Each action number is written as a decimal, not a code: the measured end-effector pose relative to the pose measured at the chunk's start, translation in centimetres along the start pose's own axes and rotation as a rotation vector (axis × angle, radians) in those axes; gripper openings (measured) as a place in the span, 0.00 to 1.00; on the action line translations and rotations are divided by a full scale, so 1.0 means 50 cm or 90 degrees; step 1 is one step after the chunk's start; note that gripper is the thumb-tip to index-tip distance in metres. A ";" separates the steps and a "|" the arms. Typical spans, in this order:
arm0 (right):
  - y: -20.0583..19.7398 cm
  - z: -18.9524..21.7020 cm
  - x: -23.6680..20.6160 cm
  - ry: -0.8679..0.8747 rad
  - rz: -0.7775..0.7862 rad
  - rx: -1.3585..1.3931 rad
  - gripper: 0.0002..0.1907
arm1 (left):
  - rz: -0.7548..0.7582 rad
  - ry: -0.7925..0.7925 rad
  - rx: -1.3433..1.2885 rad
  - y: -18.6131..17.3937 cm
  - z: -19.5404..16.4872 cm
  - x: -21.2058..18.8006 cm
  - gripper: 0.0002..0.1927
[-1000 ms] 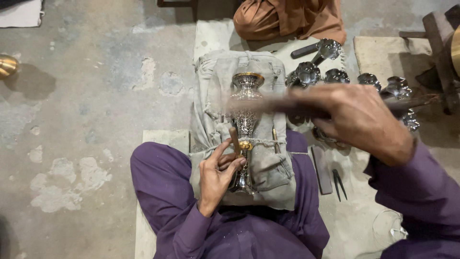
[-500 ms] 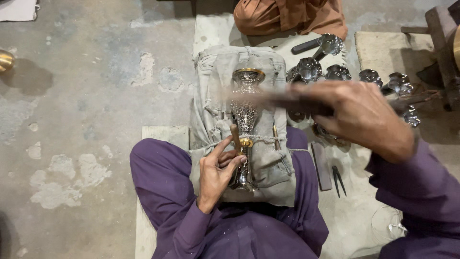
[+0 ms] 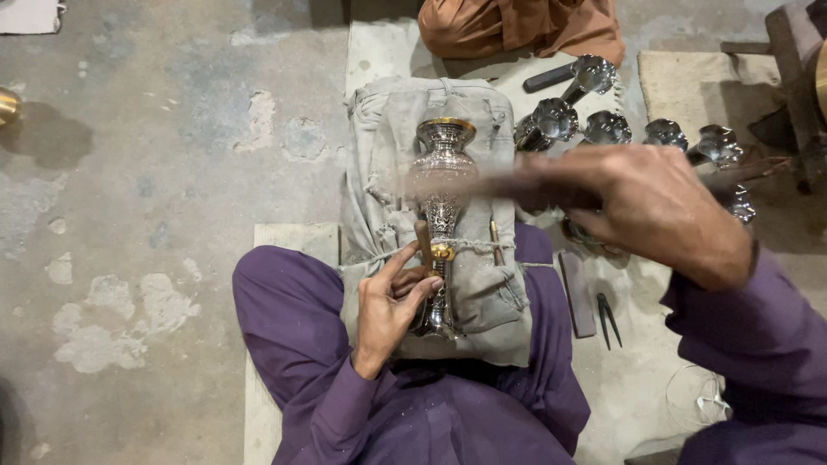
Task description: The person sits cross-legged on the floor holding an engraved metal vase upright on a cloth cushion on their lap. They hold a small punch against the vase's surface with one hand and repeatedly strike it with a wooden mallet held in the other hand, repositioning the punch to work along the vase body.
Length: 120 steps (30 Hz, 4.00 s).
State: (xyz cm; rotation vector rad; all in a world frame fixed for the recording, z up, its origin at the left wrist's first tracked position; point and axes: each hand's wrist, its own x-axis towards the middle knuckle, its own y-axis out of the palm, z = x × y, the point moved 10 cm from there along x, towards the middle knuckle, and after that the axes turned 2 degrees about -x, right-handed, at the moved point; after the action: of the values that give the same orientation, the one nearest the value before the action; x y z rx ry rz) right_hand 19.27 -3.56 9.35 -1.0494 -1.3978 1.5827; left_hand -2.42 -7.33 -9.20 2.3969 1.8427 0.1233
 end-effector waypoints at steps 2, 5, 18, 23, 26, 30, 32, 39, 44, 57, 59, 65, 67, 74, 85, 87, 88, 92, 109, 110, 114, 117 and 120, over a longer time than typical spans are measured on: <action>0.000 0.005 0.000 -0.010 -0.006 -0.096 0.29 | 0.003 0.002 0.000 0.000 -0.002 0.000 0.28; -0.010 0.004 -0.001 0.010 -0.044 -0.043 0.32 | -0.002 0.006 0.023 -0.001 -0.004 0.000 0.29; 0.011 -0.010 -0.008 0.024 0.008 -0.129 0.25 | 0.013 -0.006 -0.001 0.001 0.003 -0.001 0.28; -0.007 0.006 -0.014 0.002 -0.035 -0.086 0.33 | 0.010 -0.012 0.032 -0.002 0.005 -0.001 0.29; -0.013 0.006 -0.010 0.020 -0.040 -0.069 0.32 | 0.017 0.004 0.027 -0.002 0.005 -0.002 0.29; 0.013 0.005 -0.013 0.020 0.057 -0.132 0.39 | 0.025 0.005 0.002 -0.002 0.012 -0.003 0.28; 0.003 0.002 -0.013 0.034 0.018 -0.120 0.33 | 0.029 -0.008 -0.016 -0.001 0.019 -0.003 0.28; -0.003 0.018 -0.027 -0.028 -0.040 -0.119 0.34 | 0.004 -0.030 0.005 -0.015 0.026 -0.007 0.29; 0.013 -0.006 -0.053 0.014 -0.056 -0.037 0.31 | -0.033 0.018 -0.104 -0.041 0.014 -0.011 0.30; 0.211 0.005 -0.146 0.038 -0.116 0.395 0.23 | -0.144 -0.026 -0.276 -0.091 0.069 -0.049 0.36; 0.259 0.060 -0.150 0.023 -0.105 0.455 0.25 | -0.163 -0.034 -0.342 -0.084 0.081 -0.058 0.36; 0.318 0.172 -0.164 0.052 -0.167 0.570 0.25 | -0.141 -0.016 -0.417 -0.054 0.068 -0.062 0.37; 0.318 0.183 -0.170 0.083 -0.211 0.565 0.24 | -0.126 -0.035 -0.443 -0.038 0.064 -0.061 0.36; 0.335 0.181 -0.203 0.207 -0.387 0.596 0.17 | -0.076 -0.032 -0.453 -0.001 0.031 -0.058 0.36; 0.457 0.156 -0.206 0.274 -0.162 0.861 0.27 | -0.059 -0.048 -0.212 -0.027 0.032 -0.088 0.36; 0.483 0.129 -0.212 0.341 -0.005 0.930 0.31 | -0.099 -0.015 -0.154 -0.066 0.020 -0.080 0.34; 0.436 0.105 -0.208 0.259 -0.087 0.896 0.29 | -0.116 0.005 -0.134 -0.084 0.012 -0.079 0.34; 0.316 0.019 -0.237 0.159 -0.334 0.666 0.27 | -0.152 -0.006 -0.067 -0.120 0.014 -0.090 0.34; 0.463 -0.122 -0.365 0.390 -0.301 0.869 0.16 | 0.000 -0.051 0.004 -0.022 0.005 -0.054 0.35; 0.437 -0.117 -0.371 0.362 -0.360 0.854 0.15 | 0.006 -0.058 0.009 -0.018 0.007 -0.051 0.34; 0.419 -0.085 -0.367 0.294 -0.524 0.905 0.14 | 0.033 -0.065 0.040 -0.001 0.004 -0.048 0.28; 0.490 -0.068 -0.331 0.356 -0.401 0.919 0.09 | 0.043 -0.067 0.051 0.007 0.000 -0.048 0.26; 0.560 -0.080 -0.318 0.510 -0.220 0.882 0.08 | 0.048 -0.048 0.072 0.014 -0.007 -0.047 0.26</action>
State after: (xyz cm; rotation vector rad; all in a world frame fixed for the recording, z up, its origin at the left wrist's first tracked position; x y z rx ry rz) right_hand 28.23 -19.80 -17.28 -0.3897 0.1764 1.1903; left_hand -2.42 -9.74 -8.74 2.5090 1.7729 -0.0671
